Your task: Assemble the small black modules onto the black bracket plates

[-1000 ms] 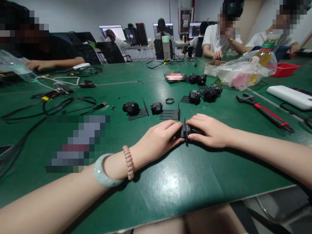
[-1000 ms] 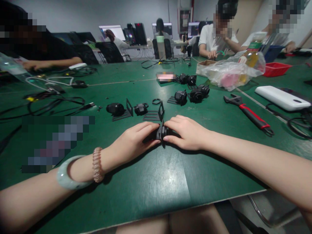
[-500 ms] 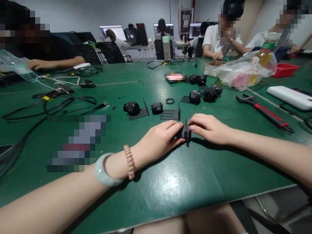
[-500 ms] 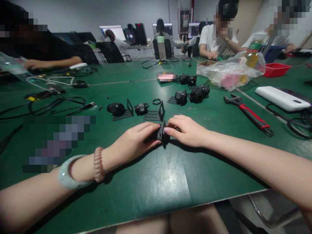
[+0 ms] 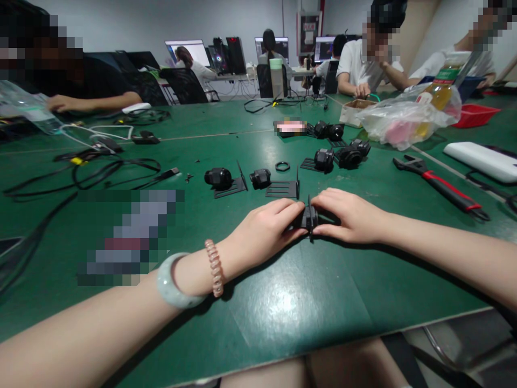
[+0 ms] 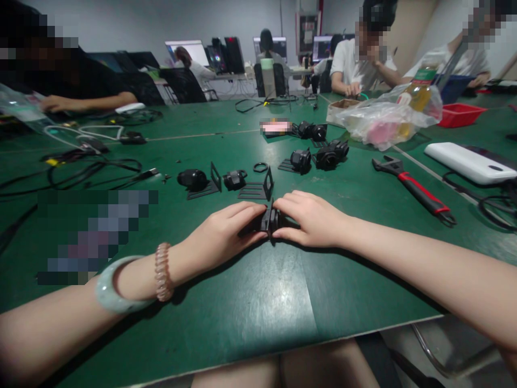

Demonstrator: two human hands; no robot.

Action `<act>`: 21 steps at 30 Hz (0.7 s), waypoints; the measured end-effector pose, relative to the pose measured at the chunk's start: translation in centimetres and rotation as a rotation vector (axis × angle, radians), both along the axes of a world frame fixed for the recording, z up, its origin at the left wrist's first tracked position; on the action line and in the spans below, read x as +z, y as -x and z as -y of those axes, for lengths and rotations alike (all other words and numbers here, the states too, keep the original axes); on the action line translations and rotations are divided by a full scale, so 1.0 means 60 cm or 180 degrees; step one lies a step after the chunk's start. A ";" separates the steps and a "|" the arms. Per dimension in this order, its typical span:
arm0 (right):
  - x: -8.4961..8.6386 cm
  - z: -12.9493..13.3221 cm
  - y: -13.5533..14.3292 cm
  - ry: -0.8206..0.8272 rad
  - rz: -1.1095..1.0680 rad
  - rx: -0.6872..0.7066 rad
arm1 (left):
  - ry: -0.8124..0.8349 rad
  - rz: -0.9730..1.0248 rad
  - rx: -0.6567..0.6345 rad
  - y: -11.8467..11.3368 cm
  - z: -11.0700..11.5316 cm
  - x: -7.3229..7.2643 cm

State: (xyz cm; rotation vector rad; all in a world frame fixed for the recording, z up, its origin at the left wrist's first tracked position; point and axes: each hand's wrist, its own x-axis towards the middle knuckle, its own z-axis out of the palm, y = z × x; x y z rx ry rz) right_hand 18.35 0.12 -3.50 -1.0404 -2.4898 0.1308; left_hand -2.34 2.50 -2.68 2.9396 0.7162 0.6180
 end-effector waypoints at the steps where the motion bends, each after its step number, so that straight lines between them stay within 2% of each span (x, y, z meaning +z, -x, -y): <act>1: 0.000 0.000 0.000 -0.0007 0.0013 -0.0007 | 0.0002 -0.0012 0.0000 0.000 0.000 0.000; 21: 0.004 0.003 0.002 -0.0010 0.0109 -0.0001 | 0.0067 -0.0034 0.0053 -0.001 0.000 -0.001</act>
